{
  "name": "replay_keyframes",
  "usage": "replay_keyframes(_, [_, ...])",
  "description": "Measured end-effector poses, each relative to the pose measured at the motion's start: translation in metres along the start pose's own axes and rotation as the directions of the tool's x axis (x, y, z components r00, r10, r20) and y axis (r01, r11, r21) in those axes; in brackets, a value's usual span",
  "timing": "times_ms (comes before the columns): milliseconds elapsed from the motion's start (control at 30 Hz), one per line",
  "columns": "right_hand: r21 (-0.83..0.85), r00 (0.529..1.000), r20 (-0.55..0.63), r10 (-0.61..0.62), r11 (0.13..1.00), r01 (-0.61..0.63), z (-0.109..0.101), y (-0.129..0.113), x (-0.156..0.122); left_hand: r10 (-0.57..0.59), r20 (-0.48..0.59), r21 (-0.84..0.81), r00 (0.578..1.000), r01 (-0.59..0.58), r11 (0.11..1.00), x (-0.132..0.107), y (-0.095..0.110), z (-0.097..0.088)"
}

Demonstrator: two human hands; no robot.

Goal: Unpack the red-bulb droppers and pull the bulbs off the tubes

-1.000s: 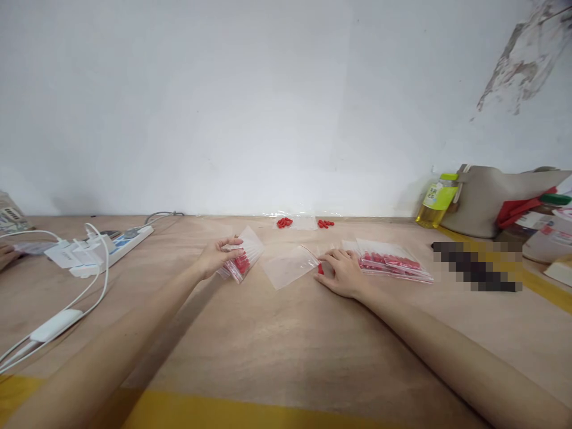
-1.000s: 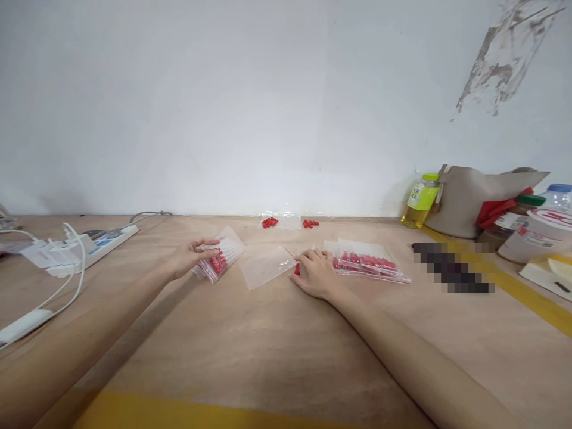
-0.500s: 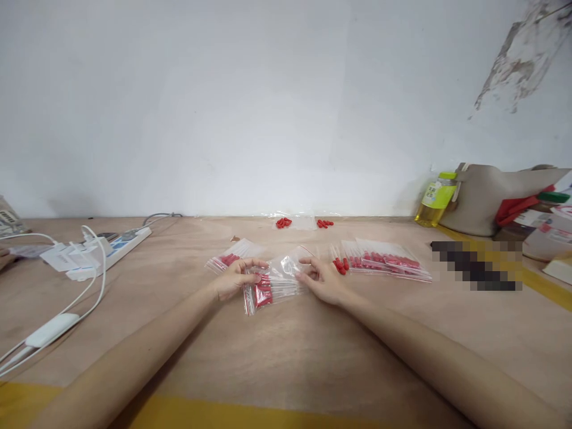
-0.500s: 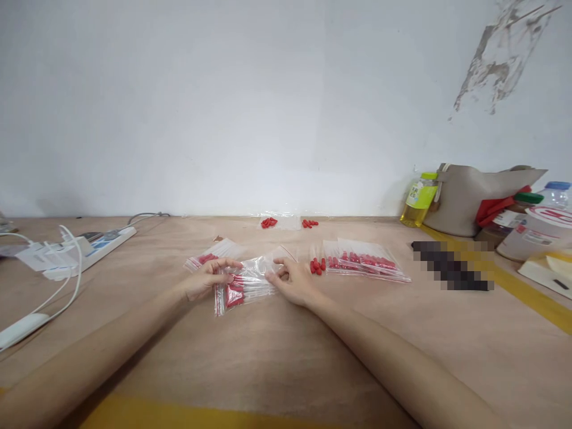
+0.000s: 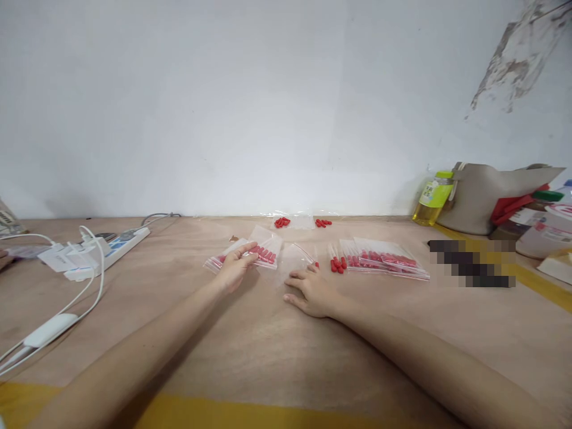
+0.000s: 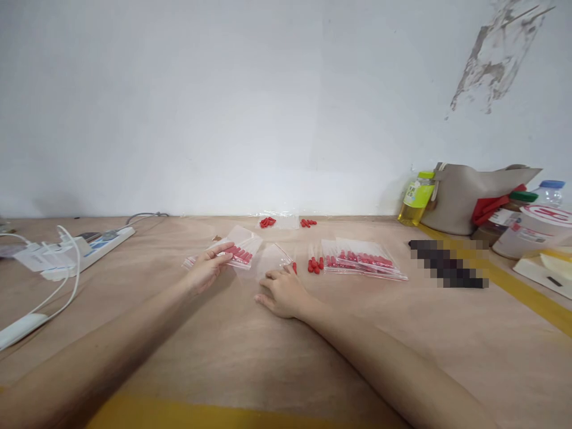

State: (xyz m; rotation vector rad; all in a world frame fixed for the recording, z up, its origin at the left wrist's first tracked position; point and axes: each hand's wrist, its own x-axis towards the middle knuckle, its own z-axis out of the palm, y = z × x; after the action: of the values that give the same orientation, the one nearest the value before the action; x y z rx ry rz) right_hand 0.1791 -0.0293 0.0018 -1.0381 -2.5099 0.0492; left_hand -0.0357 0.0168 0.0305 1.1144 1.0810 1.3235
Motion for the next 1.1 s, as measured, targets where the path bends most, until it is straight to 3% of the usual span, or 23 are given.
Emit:
replay_keyframes(200, [0.182,0.989,0.042,-0.144,0.974,0.134,0.0,0.016,0.017,0.038,0.074,0.203,0.996,-0.053,0.978,-0.007,-0.003,-0.001])
replay_keyframes(367, [0.232,0.988,0.048,-0.148,0.964,0.134,-0.001,0.024,0.025,0.059,0.104,0.174,0.993,-0.077,0.982,-0.009,-0.012,0.001])
replay_keyframes(433, [0.234,0.995,-0.009,-0.098,0.967,0.097,0.001,0.023,0.026,0.055,0.108,0.183,0.993,-0.074,0.98,-0.012,-0.016,0.002])
replay_keyframes(500, [0.229,0.989,-0.14,0.043,0.973,-0.01,0.005,0.021,0.025,0.042,0.122,0.228,0.992,-0.069,0.971,-0.017,-0.018,0.004])
replay_keyframes(600, [0.221,0.931,-0.3,0.207,0.965,-0.144,0.009,0.017,0.024,-0.016,0.173,0.3,0.985,-0.038,0.953,-0.023,-0.02,0.007])
replay_keyframes(733, [-0.008,0.953,-0.302,0.008,1.0,-0.011,0.011,0.014,0.025,0.027,0.214,0.4,0.976,-0.113,0.91,-0.021,-0.025,0.005])
replay_keyframes(833, [-0.163,0.954,-0.285,-0.086,0.986,0.04,0.015,0.013,0.026,0.246,0.24,0.572,0.939,-0.342,0.745,-0.017,-0.028,0.0])
replay_keyframes(933, [-0.174,0.954,-0.285,-0.087,0.984,0.037,0.019,0.016,0.026,0.453,0.329,0.737,0.829,-0.525,0.425,-0.017,-0.025,-0.005])
replay_keyframes(1000, [-0.158,0.951,-0.302,-0.073,0.987,0.026,0.02,0.019,0.026,0.472,0.446,0.756,0.76,-0.602,0.255,-0.019,-0.02,-0.007])
replay_keyframes(1100, [-0.139,0.949,-0.309,-0.065,0.99,0.022,0.02,0.021,0.025,0.42,0.586,0.691,0.693,-0.698,0.188,-0.021,-0.015,-0.006])
